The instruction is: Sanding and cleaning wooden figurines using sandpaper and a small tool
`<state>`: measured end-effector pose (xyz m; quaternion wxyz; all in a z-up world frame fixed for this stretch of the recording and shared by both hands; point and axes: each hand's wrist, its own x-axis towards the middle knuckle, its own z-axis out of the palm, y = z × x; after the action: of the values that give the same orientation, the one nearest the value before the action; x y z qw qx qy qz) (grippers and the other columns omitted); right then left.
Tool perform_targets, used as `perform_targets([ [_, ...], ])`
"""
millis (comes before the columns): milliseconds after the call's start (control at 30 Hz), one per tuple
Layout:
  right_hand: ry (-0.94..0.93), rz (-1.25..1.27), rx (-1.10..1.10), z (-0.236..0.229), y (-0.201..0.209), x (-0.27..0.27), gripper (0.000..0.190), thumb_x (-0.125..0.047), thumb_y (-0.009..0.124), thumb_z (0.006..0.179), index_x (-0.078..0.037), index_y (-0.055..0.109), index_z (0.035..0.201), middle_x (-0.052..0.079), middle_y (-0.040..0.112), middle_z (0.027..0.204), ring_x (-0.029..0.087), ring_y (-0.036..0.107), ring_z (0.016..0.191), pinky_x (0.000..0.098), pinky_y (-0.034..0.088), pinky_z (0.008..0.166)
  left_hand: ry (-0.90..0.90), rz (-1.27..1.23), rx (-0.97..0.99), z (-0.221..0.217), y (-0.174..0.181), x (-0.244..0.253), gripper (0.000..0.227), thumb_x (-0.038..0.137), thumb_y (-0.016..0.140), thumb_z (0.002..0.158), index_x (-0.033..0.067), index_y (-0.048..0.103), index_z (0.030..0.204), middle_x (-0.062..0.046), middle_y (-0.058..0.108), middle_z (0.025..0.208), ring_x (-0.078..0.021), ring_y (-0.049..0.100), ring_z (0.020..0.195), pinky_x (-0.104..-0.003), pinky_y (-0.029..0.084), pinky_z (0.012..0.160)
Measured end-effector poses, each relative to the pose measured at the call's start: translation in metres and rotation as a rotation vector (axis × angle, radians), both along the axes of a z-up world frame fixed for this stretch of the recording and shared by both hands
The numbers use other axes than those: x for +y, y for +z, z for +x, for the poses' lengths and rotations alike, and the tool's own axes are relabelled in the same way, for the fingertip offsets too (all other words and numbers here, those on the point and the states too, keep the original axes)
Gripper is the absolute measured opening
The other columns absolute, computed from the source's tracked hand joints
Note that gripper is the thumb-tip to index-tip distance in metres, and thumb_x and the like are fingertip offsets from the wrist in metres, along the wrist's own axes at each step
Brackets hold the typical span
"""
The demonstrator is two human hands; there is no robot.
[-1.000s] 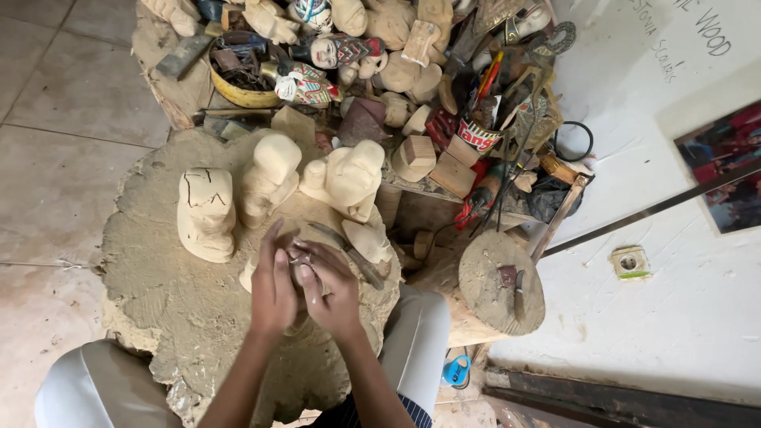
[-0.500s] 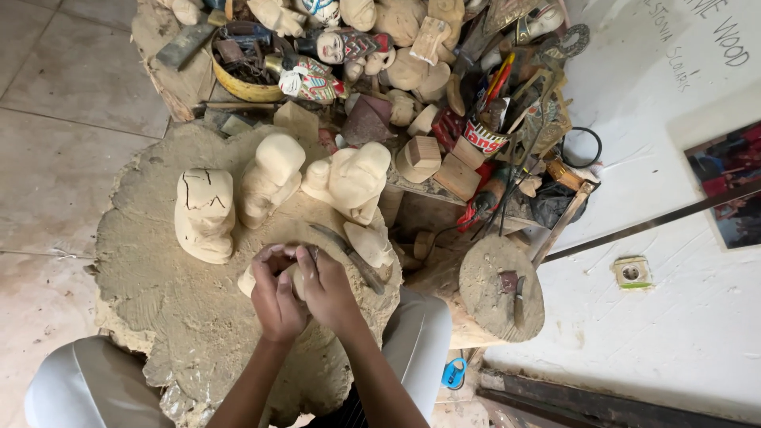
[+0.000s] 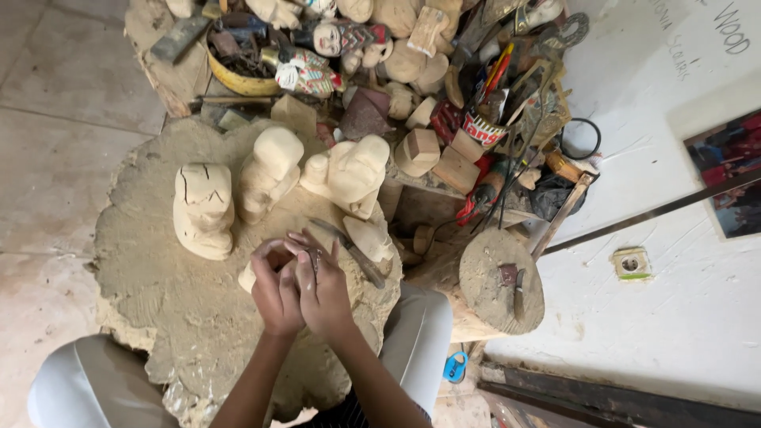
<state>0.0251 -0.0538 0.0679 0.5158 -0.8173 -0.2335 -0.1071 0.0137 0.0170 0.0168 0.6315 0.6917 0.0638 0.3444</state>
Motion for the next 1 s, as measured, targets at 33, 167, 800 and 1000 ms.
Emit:
perform_targets([
  [33, 0.003, 0.001, -0.003, 0.005, 0.003, 0.002, 0.039, -0.019, 0.037, 0.112, -0.001, 0.067, 0.129, 0.018, 0.069, 0.127, 0.044, 0.055, 0.133, 0.0632, 0.021, 0.118, 0.003, 0.001, -0.003, 0.003, 0.002, 0.0, 0.043, 0.03, 0.036, 0.104, 0.0005, 0.049, 0.133, -0.023, 0.069, 0.098, -0.0408, 0.069, 0.086, -0.052, 0.056, 0.077],
  [167, -0.071, 0.057, 0.179, 0.004, -0.021, 0.0, 0.041, -0.025, 0.04, 0.11, 0.0, 0.071, 0.12, 0.025, 0.072, 0.113, 0.048, 0.061, 0.122, 0.0625, 0.037, 0.11, 0.019, 0.006, 0.01, -0.003, -0.005, -0.003, 0.044, 0.03, 0.034, 0.104, 0.0001, 0.048, 0.133, -0.023, 0.067, 0.099, -0.041, 0.068, 0.087, -0.053, 0.055, 0.078],
  [800, -0.039, 0.127, -0.008, -0.002, -0.026, -0.011, 0.034, -0.018, 0.043, 0.111, -0.002, 0.07, 0.125, 0.021, 0.073, 0.118, 0.049, 0.052, 0.133, 0.0703, 0.021, 0.116, 0.001, -0.072, -0.051, 0.001, 0.002, -0.01, 0.042, 0.019, 0.032, 0.099, -0.0035, 0.049, 0.13, -0.024, 0.067, 0.098, -0.0376, 0.067, 0.089, -0.051, 0.056, 0.082],
  [1000, -0.022, 0.292, -0.154, 0.014, -0.069, -0.02, 0.053, -0.013, 0.03, 0.112, 0.013, 0.016, 0.155, 0.023, 0.072, 0.118, 0.046, 0.061, 0.122, 0.0656, 0.027, 0.117, -0.052, 0.007, -0.083, 0.014, -0.032, -0.014, 0.04, 0.014, 0.04, 0.094, -0.0027, 0.056, 0.127, -0.025, 0.068, 0.094, -0.0397, 0.069, 0.084, -0.05, 0.056, 0.078],
])
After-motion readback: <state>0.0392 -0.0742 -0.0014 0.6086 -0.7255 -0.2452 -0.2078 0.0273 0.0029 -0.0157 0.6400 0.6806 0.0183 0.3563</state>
